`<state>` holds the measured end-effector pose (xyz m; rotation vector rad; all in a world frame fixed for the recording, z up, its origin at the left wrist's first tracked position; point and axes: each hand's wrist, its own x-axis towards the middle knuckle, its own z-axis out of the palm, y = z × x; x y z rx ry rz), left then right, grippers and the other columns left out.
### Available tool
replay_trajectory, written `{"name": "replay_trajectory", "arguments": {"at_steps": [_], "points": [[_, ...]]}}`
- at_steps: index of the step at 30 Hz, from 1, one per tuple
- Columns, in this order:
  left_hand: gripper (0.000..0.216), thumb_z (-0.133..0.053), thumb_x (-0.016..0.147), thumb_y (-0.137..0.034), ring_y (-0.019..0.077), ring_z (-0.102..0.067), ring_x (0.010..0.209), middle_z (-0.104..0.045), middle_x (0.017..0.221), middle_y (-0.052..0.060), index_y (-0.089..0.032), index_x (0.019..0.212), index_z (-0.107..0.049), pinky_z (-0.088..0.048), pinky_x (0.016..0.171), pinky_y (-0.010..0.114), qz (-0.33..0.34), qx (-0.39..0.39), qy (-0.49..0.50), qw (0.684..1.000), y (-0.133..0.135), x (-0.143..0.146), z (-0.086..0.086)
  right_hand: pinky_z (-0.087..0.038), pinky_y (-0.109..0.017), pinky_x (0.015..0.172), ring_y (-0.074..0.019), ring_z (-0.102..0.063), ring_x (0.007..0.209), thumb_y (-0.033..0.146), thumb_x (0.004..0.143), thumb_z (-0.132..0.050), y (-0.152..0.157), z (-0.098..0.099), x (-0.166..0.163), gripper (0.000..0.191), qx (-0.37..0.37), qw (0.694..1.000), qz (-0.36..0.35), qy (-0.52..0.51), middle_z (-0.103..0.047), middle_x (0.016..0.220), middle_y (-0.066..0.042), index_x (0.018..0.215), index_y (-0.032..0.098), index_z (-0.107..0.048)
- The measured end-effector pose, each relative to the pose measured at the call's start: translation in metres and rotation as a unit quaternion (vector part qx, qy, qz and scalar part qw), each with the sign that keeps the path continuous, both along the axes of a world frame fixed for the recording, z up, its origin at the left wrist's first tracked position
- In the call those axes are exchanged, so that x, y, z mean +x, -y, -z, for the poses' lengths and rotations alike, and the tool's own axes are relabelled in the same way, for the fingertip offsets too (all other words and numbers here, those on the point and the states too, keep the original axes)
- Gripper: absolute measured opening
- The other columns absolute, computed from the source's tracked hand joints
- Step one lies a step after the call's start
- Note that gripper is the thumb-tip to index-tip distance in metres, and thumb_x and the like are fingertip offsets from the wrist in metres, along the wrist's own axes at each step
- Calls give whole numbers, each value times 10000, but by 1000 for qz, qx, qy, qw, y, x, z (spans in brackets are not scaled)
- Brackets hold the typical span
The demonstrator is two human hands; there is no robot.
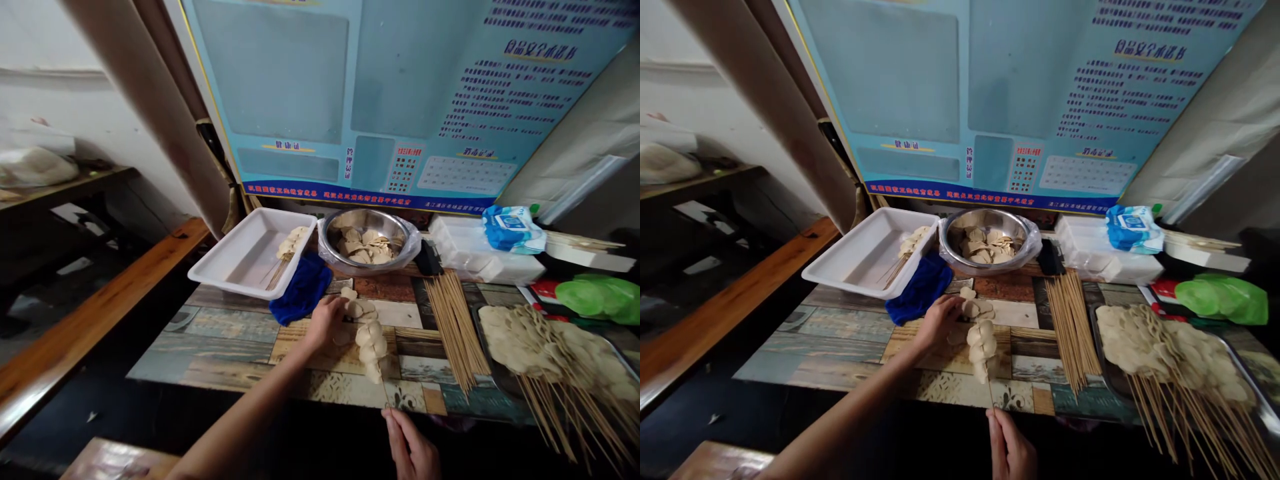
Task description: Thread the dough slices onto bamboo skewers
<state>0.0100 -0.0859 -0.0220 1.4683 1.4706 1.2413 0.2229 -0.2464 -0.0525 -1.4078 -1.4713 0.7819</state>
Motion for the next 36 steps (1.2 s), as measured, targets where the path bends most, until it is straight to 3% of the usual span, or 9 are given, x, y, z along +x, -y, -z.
{"name": "replay_trajectory", "arguments": {"at_steps": [3,7,9,11,14,17,22,30,36], "points": [[171,-597,740,-188,240,-509,952,-614,977,96,-216,864,-712,-356,914,364,7,48,-98,994,-18,-3,5,-563,-179,704,-199,-727,793,515,860,-517,0,-1,3,388,2,1000,2,-8,-762,846,-76,884,197,-739],[58,-643,701,-211,236,-489,937,-602,909,85,-195,733,-688,-362,900,360,11,59,-80,995,-20,-4,5,-556,-161,703,-183,-729,766,514,855,-526,3,-3,3,379,1,1000,13,-19,-763,832,-69,870,201,-739],[86,-672,683,-262,209,-512,888,-600,867,62,-182,705,-649,-396,852,332,21,34,-14,999,-16,-5,1,-556,-157,696,-178,-729,752,521,849,-532,4,-6,2,377,1,999,19,-26,-764,820,-63,858,207,-741],[185,-690,667,-322,166,-546,766,-591,779,29,-168,714,-598,-441,751,298,41,-29,113,992,-10,-6,-6,-560,-162,691,-178,-729,747,531,842,-535,5,-10,0,380,1,999,16,-33,-763,816,-61,853,212,-742],[296,-727,623,-351,123,-561,614,-571,679,-17,-160,762,-549,-474,639,283,55,-133,315,938,-2,-5,-18,-562,-173,705,-180,-727,757,520,849,-532,5,-16,-4,372,-1,999,-3,-35,-762,821,-65,860,213,-743],[345,-777,577,-318,134,-598,630,-600,691,-7,-143,801,-581,-504,639,300,71,-184,387,901,5,-4,-29,-564,-186,711,-184,-725,762,512,857,-526,4,-20,-7,367,0,999,-15,-31,-762,837,-69,870,215,-740],[366,-794,579,-353,157,-621,690,-633,718,27,-122,816,-637,-524,656,307,90,-192,401,891,12,-5,-40,-556,-170,708,-174,-725,767,505,857,-536,4,-21,-12,344,18,999,-21,-25,-763,827,-51,879,227,-737],[363,-774,604,-394,110,-564,646,-628,730,25,-125,827,-675,-477,647,258,96,-175,331,922,21,-7,-43,-560,-180,688,-188,-726,760,481,876,-512,4,-24,-13,358,27,999,-34,-3,-760,834,-81,881,202,-736],[369,-815,547,-311,67,-511,570,-581,668,-16,-140,839,-667,-419,557,197,119,-196,357,905,21,-10,-42,-572,-200,725,-187,-729,766,473,878,-518,5,-20,-9,348,52,998,-36,10,-763,835,-69,886,208,-743]]}}
